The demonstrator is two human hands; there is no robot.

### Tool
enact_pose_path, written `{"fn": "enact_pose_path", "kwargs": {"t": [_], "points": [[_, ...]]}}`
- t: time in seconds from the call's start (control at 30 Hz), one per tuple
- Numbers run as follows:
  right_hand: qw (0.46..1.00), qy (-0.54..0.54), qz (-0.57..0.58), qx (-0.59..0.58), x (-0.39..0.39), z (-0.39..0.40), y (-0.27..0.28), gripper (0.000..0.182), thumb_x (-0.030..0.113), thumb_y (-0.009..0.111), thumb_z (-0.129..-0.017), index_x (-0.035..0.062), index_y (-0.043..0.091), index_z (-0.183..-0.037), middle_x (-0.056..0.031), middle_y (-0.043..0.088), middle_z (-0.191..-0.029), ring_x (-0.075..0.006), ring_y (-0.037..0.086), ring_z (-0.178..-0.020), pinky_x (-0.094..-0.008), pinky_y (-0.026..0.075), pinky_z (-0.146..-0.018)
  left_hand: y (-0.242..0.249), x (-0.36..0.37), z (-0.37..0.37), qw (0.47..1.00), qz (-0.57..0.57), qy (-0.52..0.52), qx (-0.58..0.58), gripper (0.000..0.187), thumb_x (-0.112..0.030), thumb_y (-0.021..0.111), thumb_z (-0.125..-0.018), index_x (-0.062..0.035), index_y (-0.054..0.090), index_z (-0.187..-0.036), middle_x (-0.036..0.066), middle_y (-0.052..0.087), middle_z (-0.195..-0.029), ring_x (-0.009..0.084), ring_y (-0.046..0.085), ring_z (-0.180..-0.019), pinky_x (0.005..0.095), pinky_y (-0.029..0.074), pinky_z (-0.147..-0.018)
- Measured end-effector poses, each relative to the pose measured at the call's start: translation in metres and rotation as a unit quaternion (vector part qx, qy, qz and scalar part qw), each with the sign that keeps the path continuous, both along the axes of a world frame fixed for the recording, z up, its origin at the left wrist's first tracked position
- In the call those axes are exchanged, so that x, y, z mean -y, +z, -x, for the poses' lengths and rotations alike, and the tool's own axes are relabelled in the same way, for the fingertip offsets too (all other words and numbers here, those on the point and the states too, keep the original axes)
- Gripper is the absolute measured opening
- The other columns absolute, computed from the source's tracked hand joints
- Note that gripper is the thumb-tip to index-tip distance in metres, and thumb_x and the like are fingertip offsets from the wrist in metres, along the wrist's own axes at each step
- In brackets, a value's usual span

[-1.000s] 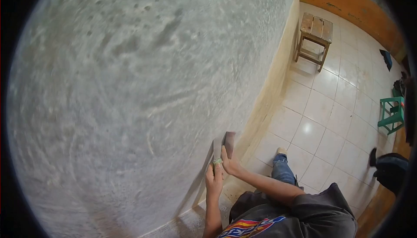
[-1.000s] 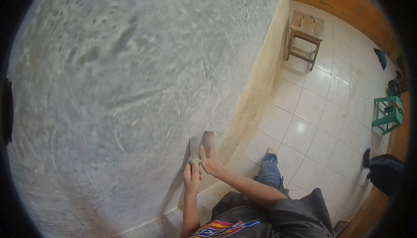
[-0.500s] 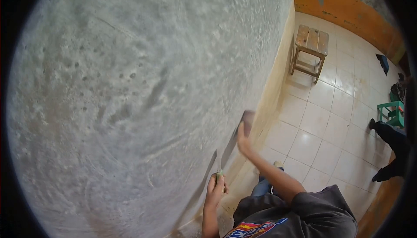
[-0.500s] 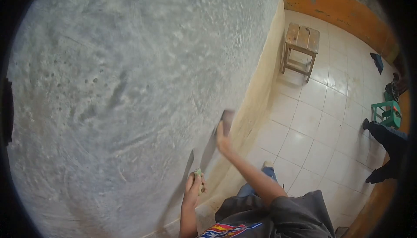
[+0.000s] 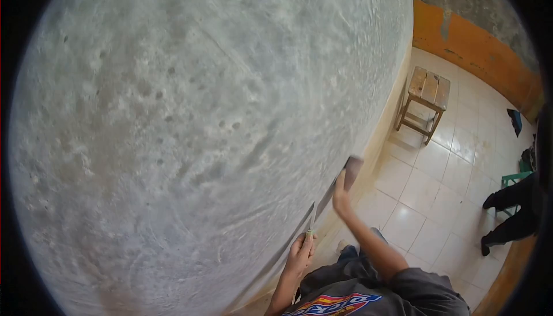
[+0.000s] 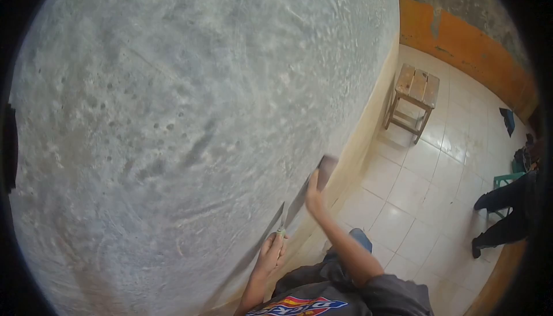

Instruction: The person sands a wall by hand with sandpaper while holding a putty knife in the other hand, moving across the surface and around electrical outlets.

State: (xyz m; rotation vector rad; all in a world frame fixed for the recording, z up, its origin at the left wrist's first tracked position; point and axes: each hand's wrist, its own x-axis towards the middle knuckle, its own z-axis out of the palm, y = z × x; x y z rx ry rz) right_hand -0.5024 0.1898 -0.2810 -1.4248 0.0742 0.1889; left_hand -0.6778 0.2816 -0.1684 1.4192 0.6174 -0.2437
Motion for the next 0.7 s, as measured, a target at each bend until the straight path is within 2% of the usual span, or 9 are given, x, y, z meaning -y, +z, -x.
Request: {"fn": "enact_pose_path", "kwargs": {"t": [0.03,0.13,0.23,0.33,0.4,0.43,0.5,0.63,0.7], "points": [[1.0,0.002,0.002,0.004,-0.006,0.017,-0.002,0.062,0.039,0.031,-0.102,-0.0095,0.026,-0.14,-0.0246,0.027,-0.147,-0.0332,0.024,-0.137,-0.0353,0.018,-0.112,0.0,0.001,-0.003,1.0,0.012,-0.004,0.0,0.029,-0.038,0.044,-0.099,-0.01,0.052,-0.101,-0.004,0.041,-0.064,0.0019,0.031,-0.042,0.018,0.024,-0.036],[0.948,-0.142,0.174,0.226,-0.015,0.032,0.007,0.067,0.046,0.029,-0.101,-0.0099,0.031,-0.138,-0.0229,0.036,-0.142,-0.0317,0.033,-0.131,-0.0343,0.024,-0.109,0.0,0.009,-0.016,1.0,0.023,0.0,0.003,0.03,-0.039,0.045,-0.099,-0.0101,0.053,-0.1,-0.005,0.04,-0.062,0.0019,0.03,-0.042,0.0183,0.024,-0.036],[0.997,-0.029,-0.015,0.072,0.029,-0.049,0.027,0.065,0.043,0.03,-0.101,-0.0073,0.021,-0.142,-0.0214,0.022,-0.149,-0.0285,0.019,-0.138,-0.0344,0.016,-0.112,0.002,0.026,-0.032,1.0,0.012,0.019,0.001,0.031,-0.04,0.045,-0.098,-0.01,0.053,-0.098,-0.005,0.04,-0.061,0.0019,0.03,-0.042,0.0188,0.024,-0.036],[0.989,0.053,-0.131,-0.041,0.049,-0.086,0.033,0.065,0.041,0.031,-0.102,-0.0055,0.015,-0.145,-0.0203,0.012,-0.153,-0.0264,0.01,-0.143,-0.0345,0.011,-0.115,0.008,0.049,-0.048,0.999,0.009,0.042,0.003,0.03,-0.04,0.046,-0.098,-0.0101,0.053,-0.096,-0.006,0.039,-0.061,0.0018,0.03,-0.042,0.0191,0.024,-0.036],[0.979,-0.104,0.075,0.161,0.034,-0.071,0.017,0.065,0.037,0.028,-0.101,-0.0103,0.014,-0.143,-0.026,0.008,-0.153,-0.0337,0.005,-0.143,-0.0404,0.002,-0.115,0.016,0.062,-0.068,0.998,0.005,0.056,0.007,0.028,-0.038,0.048,-0.098,-0.0104,0.052,-0.095,-0.006,0.04,-0.061,0.0018,0.031,-0.043,0.0191,0.025,-0.036],[0.978,-0.097,0.077,0.169,0.041,-0.063,0.015,0.065,0.037,0.028,-0.101,-0.0103,0.014,-0.143,-0.026,0.008,-0.153,-0.0337,0.005,-0.143,-0.0404,0.002,-0.115,0.019,0.073,-0.077,0.998,0.009,0.063,0.015,0.028,-0.038,0.048,-0.098,-0.0104,0.052,-0.095,-0.006,0.04,-0.061,0.0018,0.031,-0.043,0.0191,0.025,-0.036],[0.913,0.007,0.199,0.355,0.055,-0.051,0.025,0.058,0.023,0.03,-0.099,-0.0129,0.013,-0.143,-0.0309,0.008,-0.151,-0.0421,0.004,-0.142,-0.0472,0.005,-0.114,0.023,0.088,-0.09,0.994,-0.025,0.077,0.071,0.027,-0.034,0.046,-0.099,-0.0082,0.05,-0.092,-0.005,0.04,-0.061,0.0025,0.035,-0.046,0.0192,0.028,-0.04],[0.855,-0.031,0.166,0.491,0.091,-0.151,0.161,0.061,0.012,0.035,-0.093,-0.0163,0.01,-0.141,-0.0341,0.004,-0.15,-0.045,0.0,-0.141,-0.0486,-0.001,-0.113,0.025,0.108,-0.105,0.975,0.001,0.098,0.198,0.032,-0.036,0.045,-0.099,-0.0045,0.05,-0.096,-0.001,0.047,-0.064,0.0064,0.046,-0.051,0.0213,0.037,-0.046],[0.827,-0.018,0.134,0.546,0.1,-0.168,0.214,0.063,0.013,0.052,-0.086,-0.0058,0.028,-0.141,-0.0355,0.012,-0.147,-0.0512,0.006,-0.138,-0.058,0.005,-0.111,0.038,0.118,-0.115,0.963,-0.008,0.114,0.243,0.035,-0.037,0.042,-0.1,-0.0028,0.05,-0.098,0.001,0.048,-0.065,0.0079,0.047,-0.052,0.0221,0.039,-0.047]]}}
